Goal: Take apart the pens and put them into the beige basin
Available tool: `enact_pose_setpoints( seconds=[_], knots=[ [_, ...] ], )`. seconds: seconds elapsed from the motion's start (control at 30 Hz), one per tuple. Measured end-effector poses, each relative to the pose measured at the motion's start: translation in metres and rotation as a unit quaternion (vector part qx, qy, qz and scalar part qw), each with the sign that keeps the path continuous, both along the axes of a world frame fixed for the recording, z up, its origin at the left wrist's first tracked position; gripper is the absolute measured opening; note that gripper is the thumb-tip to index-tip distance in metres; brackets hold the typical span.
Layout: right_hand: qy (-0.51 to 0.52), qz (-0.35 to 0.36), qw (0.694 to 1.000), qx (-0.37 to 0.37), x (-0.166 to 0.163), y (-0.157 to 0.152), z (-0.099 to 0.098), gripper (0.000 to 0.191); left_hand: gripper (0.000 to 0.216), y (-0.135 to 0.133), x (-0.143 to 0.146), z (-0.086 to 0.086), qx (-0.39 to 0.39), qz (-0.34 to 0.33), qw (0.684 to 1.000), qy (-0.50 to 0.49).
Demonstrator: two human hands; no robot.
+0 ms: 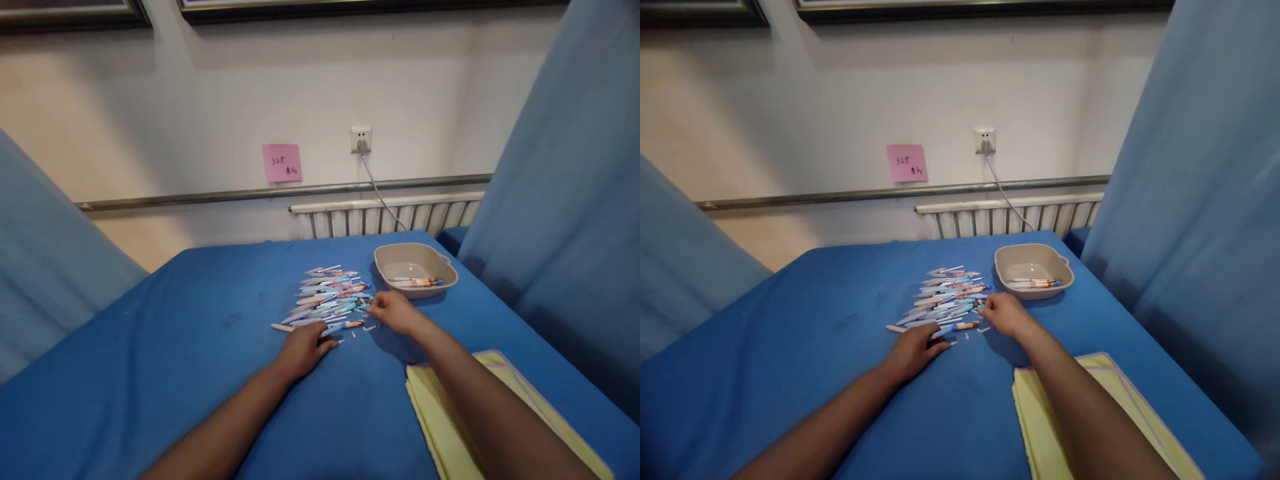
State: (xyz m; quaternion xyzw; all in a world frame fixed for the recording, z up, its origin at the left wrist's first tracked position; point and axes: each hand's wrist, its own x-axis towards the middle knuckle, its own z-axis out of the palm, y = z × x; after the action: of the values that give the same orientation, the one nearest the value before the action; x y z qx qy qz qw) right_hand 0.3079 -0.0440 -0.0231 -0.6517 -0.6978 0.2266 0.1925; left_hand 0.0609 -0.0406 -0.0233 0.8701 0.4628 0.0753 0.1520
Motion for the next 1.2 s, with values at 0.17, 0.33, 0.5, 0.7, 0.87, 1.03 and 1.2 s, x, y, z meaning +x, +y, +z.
enact_pose_setpoints(
  seconds=[0.17,0.33,0.5,0.7,0.87,1.03,1.2],
  knots=[
    [-0.046,0.023,0.997,-0.054,0.027,-0.001,0.008,0.02,0.023,0.009,0.02,0.003,0.021,0.01,1.0,0.004],
    [-0.098,0.036,0.992,-0.076,0.032,-0.005,0.015,0.021,0.032,-0.001,0.033,0.002,0.004,0.035,0.999,0.006],
    [-0.125,0.022,0.99,-0.067,0.021,-0.004,0.012,0.023,0.029,-0.001,0.048,-0.001,0.03,0.053,0.997,0.042],
    [-0.116,0.022,0.992,-0.053,0.008,-0.006,0.008,0.026,0.032,0.008,0.04,-0.003,0.042,0.073,0.993,-0.083],
    [-0.101,0.021,0.993,-0.05,0.006,-0.006,0.006,0.026,0.036,0.009,0.027,-0.007,-0.034,0.101,0.973,-0.207],
    [-0.081,0.043,0.995,-0.043,0.004,-0.007,0.003,0.029,0.035,0.01,0.026,-0.006,-0.114,0.076,0.952,-0.273],
    [-0.062,0.074,0.995,-0.037,0.003,-0.008,0.002,0.022,0.036,0.012,0.026,-0.004,-0.182,0.047,0.941,-0.282]
  ],
)
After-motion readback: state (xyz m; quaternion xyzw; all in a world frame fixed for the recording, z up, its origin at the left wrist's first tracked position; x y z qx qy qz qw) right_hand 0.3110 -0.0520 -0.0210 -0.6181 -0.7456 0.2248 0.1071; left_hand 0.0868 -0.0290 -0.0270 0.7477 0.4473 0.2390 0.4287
